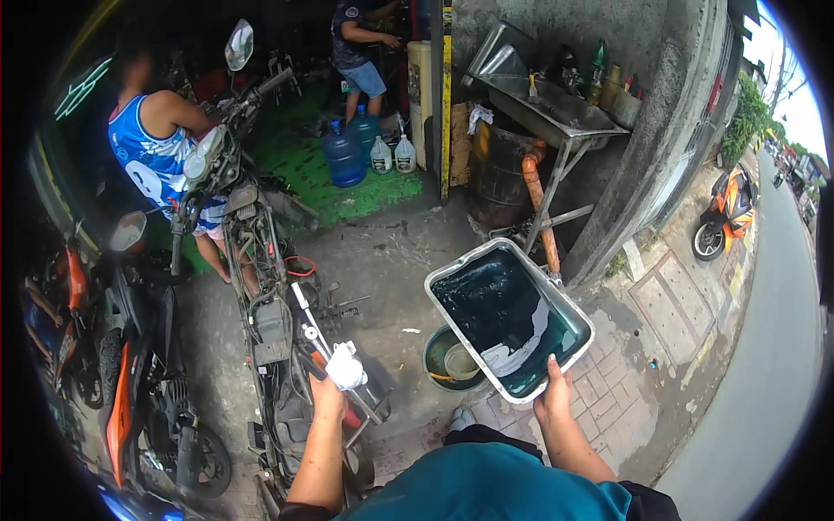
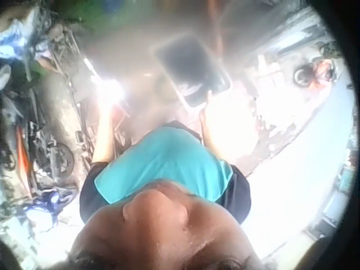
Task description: The person sits on the ground and works on the rear wheel of a motorcycle, using a wrench to tighten bolts and applying lubricant from a tube. They then stand up, carry a tray of used oil into a workshop, and pour it into a sink.
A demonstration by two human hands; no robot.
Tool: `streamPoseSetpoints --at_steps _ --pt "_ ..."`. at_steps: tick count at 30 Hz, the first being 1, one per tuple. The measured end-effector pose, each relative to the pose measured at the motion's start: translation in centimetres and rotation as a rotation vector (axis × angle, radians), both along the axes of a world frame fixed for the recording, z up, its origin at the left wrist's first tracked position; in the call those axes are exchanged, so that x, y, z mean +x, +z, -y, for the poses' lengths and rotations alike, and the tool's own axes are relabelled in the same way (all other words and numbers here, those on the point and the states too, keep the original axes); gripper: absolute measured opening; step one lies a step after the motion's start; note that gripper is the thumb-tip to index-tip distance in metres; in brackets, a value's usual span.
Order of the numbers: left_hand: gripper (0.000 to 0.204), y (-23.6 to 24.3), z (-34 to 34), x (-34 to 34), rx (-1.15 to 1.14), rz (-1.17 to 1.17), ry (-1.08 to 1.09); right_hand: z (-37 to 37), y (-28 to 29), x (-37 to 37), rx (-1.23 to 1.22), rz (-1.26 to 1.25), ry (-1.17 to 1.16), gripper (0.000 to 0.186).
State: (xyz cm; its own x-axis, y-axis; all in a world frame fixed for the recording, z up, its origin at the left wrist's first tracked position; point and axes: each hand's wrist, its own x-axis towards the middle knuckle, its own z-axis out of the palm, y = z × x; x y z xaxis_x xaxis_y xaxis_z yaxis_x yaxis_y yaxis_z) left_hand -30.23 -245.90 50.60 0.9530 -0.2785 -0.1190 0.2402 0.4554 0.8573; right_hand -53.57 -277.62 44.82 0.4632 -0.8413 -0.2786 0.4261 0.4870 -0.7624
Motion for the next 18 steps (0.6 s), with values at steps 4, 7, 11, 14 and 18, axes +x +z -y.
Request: streamPoseSetpoints --at_steps 4,7,11,14,18 --pt "0.017 -3.3 2.9 6.0 0.008 -0.056 0.117 4.4 -0.2 6.9 -0.01 0.015 0.048 0.052" --pt "0.018 -2.8 5.9 10.1 0.022 -0.084 0.144 7.4 0.6 11.8 0.049 -0.013 0.049 0.044" --pt "0.02 -3.6 8.9 17.4 0.057 -0.074 0.176 9.8 1.6 19.4 0.05 -0.027 0.051 0.045" --pt "0.02 -3.8 11.8 23.8 0.08 -0.07 0.154 12.1 0.9 24.1 0.016 -0.033 0.064 0.049" --pt "0.018 -4.2 15.5 34.1 0.104 -0.142 0.032 14.0 -0.3 30.8 -0.014 -0.048 0.024 0.049"
